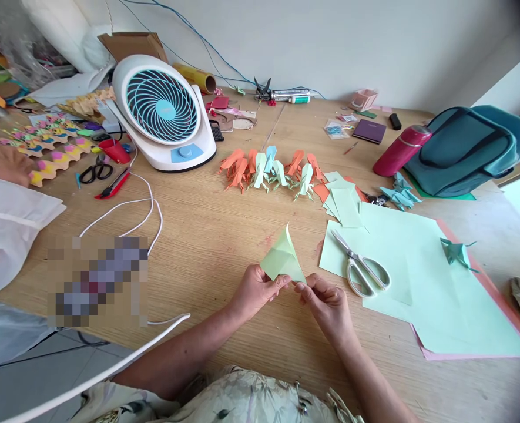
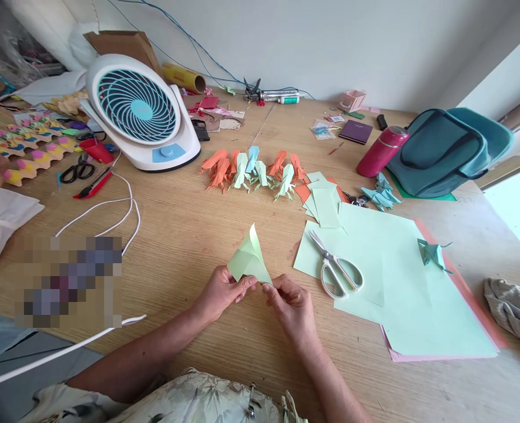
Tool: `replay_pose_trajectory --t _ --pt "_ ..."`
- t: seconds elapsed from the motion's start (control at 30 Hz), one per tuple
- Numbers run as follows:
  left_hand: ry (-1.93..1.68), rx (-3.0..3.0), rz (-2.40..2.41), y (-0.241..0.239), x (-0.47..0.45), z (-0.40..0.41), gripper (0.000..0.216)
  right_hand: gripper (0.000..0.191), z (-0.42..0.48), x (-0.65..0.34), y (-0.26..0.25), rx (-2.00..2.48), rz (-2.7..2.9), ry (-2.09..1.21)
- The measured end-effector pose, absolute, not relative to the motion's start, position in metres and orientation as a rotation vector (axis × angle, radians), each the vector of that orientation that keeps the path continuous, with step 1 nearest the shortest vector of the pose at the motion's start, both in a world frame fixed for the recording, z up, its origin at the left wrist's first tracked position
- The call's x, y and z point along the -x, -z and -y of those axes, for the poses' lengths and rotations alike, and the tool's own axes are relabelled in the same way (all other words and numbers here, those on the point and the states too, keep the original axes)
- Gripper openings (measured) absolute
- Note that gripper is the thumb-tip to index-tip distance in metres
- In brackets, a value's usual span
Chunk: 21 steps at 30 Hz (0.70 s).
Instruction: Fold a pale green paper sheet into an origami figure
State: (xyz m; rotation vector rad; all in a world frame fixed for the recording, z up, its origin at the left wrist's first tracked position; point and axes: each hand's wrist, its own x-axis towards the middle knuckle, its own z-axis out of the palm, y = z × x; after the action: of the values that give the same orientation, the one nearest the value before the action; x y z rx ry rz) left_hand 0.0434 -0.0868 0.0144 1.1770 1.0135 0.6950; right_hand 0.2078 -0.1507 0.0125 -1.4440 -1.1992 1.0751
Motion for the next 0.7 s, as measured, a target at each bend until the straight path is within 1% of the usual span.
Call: replay_pose_trajectory --t 0.17,0.37,0.5,0.6,0.7 --pt "-0.689 -1.218 -1.013 -0.017 -0.046 0.092 0.041 0.025 0.149 -0.206 -0.013 1.380 1.133 -1.126" --pt "-0.611 -1.255 -0.955 -0.024 -0.042 0.087 0.039 0.032 0.147 -0.207 -0.016 1.400 1.031 -1.129" --pt "-0.535 -1.165 -0.813 -0.029 -0.030 0.072 0.051 0.034 0.147 -0.211 -0.015 1.421 1.012 -1.131" --pt "-0.562 -1.076 -0.801 -0.029 -0.026 0.067 0.047 0.034 0.147 -0.212 -0.012 1.441 1.070 -1.160" --pt "-0.560 -1.130 -0.887 -0.026 -0.027 0.068 0.040 0.033 0.148 -0.210 -0.009 1.491 1.169 -1.129"
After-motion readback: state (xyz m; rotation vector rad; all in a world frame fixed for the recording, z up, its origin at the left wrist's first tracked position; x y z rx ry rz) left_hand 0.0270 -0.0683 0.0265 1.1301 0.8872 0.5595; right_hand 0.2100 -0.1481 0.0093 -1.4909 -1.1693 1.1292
